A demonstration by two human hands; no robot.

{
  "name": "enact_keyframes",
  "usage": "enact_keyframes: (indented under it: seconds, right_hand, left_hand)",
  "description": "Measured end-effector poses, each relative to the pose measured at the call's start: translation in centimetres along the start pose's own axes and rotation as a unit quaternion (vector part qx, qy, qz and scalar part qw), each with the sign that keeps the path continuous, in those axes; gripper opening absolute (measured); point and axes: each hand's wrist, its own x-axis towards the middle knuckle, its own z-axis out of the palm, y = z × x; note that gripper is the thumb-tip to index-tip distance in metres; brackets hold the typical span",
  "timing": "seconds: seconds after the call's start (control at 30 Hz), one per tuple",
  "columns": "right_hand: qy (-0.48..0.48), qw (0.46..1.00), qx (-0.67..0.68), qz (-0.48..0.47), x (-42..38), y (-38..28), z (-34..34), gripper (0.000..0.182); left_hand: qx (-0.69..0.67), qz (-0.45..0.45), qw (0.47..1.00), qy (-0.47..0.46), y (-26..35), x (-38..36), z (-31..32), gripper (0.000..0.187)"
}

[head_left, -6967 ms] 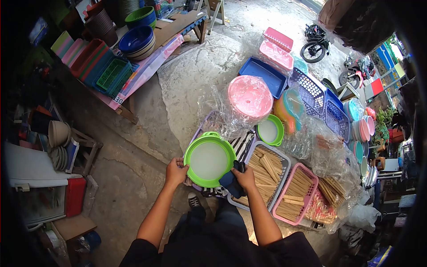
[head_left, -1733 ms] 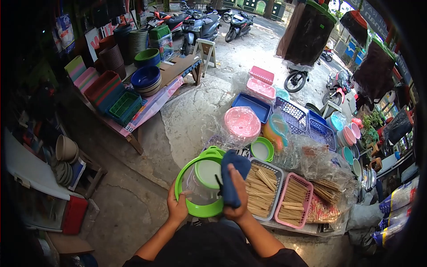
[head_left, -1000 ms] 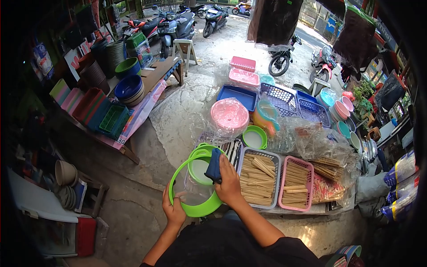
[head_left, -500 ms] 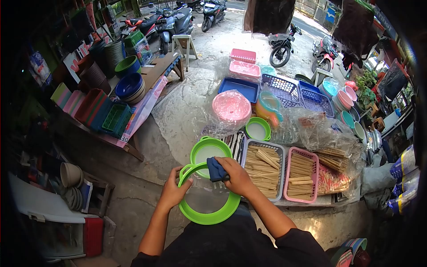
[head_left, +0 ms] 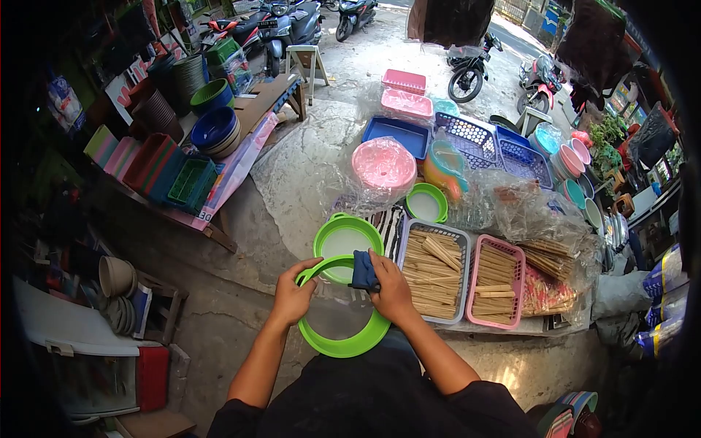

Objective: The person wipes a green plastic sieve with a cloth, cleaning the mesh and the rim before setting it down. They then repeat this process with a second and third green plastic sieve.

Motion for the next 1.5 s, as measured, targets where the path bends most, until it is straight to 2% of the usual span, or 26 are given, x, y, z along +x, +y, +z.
enact_keyframes:
  seconds: [0.13,0.17,0.23,0.33,0.47,0.5,0.53,0.57,0.63,0.67,0.73,0.8,0.87,0.9,0.93,0.97,1.0,1.07,1.1,1.13,1.2,1.27,1.33,1.4,1.47,1.5]
  right_hand:
    - [0.063,0.995,0.036,0.075,-2.3,1.2,2.1,0.083]
    - [0.065,0.994,0.036,0.074,-3.1,1.7,2.9,0.083]
    - [0.059,0.969,0.14,0.193,-4.4,2.7,3.8,0.079]
    - [0.067,0.968,0.118,0.209,-5.4,2.9,3.6,0.076]
    - [0.102,0.952,0.166,0.235,-5.5,4.8,4.1,0.069]
    - [0.124,0.94,0.198,0.248,-5.4,5.0,4.7,0.059]
    - [0.127,0.939,0.197,0.25,-5.6,5.0,5.2,0.059]
    - [0.133,0.888,0.305,0.318,-5.8,4.8,5.9,0.055]
    - [0.133,0.748,0.496,0.42,-5.3,2.5,5.7,0.049]
    - [0.131,0.748,0.496,0.421,-5.3,2.0,6.2,0.049]
    - [0.122,0.69,0.553,0.45,-5.9,1.8,7.2,0.047]
    - [0.144,0.694,0.541,0.454,-6.1,2.4,7.6,0.045]
    - [0.11,0.711,0.531,0.448,-5.9,3.2,6.5,0.057]
    - [0.11,0.712,0.53,0.447,-5.9,3.8,5.9,0.057]
    - [0.088,0.727,0.516,0.445,-5.9,4.4,5.2,0.056]
    - [0.066,0.742,0.501,0.441,-5.7,5.1,4.4,0.055]
    - [0.045,0.757,0.485,0.435,-5.2,5.7,3.7,0.054]
    - [0.038,0.774,0.463,0.431,-4.4,5.4,1.9,0.05]
    - [0.002,0.787,0.454,0.418,-4.1,5.6,1.3,0.05]
    - [-0.034,0.8,0.443,0.404,-3.6,5.8,0.8,0.049]
    - [-0.024,0.811,0.436,0.39,-3.1,5.9,1.1,0.044]
    - [-0.012,0.863,0.348,0.365,-3.0,7.0,2.7,0.045]
    - [0.013,0.869,0.334,0.364,-3.8,9.3,6.3,0.044]
    - [0.051,0.86,0.34,0.378,-5.1,9.9,9.8,0.05]
    - [0.077,0.78,0.428,0.449,-5.4,5.1,8.3,0.057]
    - [0.089,0.761,0.443,0.465,-5.8,4.0,8.7,0.057]
  left_hand:
    - [-0.024,0.026,0.999,0.038,-1.2,0.4,0.2,0.043]
    - [-0.024,0.038,0.996,0.073,-1.5,0.5,0.4,0.042]
    - [-0.028,0.059,0.99,0.127,-1.8,0.7,1.2,0.037]
    - [-0.025,0.081,0.987,0.136,-2.7,0.0,2.6,0.034]
    - [-0.037,0.091,0.98,0.173,-3.6,-0.7,3.5,0.036]
    - [-0.037,0.091,0.981,0.169,-3.4,-0.8,3.7,0.036]
    - [-0.068,0.093,0.975,0.189,-3.1,-1.0,4.1,0.037]
    - [-0.1,0.095,0.968,0.211,-2.9,-1.0,4.5,0.038]
    - [-0.1,0.122,0.959,0.235,-2.9,-1.3,5.6,0.039]
    - [-0.097,0.147,0.95,0.259,-3.1,-1.6,5.8,0.039]
    - [-0.087,0.157,0.949,0.259,-4.5,-1.8,5.9,0.038]
    - [-0.077,0.166,0.949,0.257,-5.2,-2.3,5.6,0.038]
    - [0.145,0.188,0.953,0.188,-4.9,-3.1,4.4,0.036]
    - [0.145,0.19,0.953,0.189,-3.8,-3.8,3.8,0.036]
    - [0.288,0.235,0.916,0.15,-2.3,-4.8,3.2,0.033]
    - [0.424,0.275,0.856,0.109,-1.4,-5.3,2.6,0.032]
    - [0.423,0.28,0.854,0.111,-1.4,-5.5,2.0,0.032]
    - [0.515,0.31,0.79,-0.121,-1.7,-6.0,0.8,0.035]
    - [0.524,0.373,0.754,-0.134,-1.8,-5.9,0.7,0.023]
    - [0.525,0.378,0.752,-0.128,-2.3,-5.9,0.6,0.023]
    - [0.55,0.358,0.712,-0.248,-3.9,-6.1,0.6,0.007]
    - [0.533,0.388,0.719,-0.222,-4.5,-6.2,1.2,0.01]
    - [0.514,0.416,0.724,-0.197,-4.8,-6.3,1.9,0.015]
    - [0.511,0.393,0.746,-0.165,-5.0,-6.3,2.7,0.015]
    - [0.518,0.387,0.748,-0.148,-5.4,-6.3,3.5,0.012]
    - [0.525,0.361,0.759,-0.137,-5.7,-6.3,3.9,0.012]
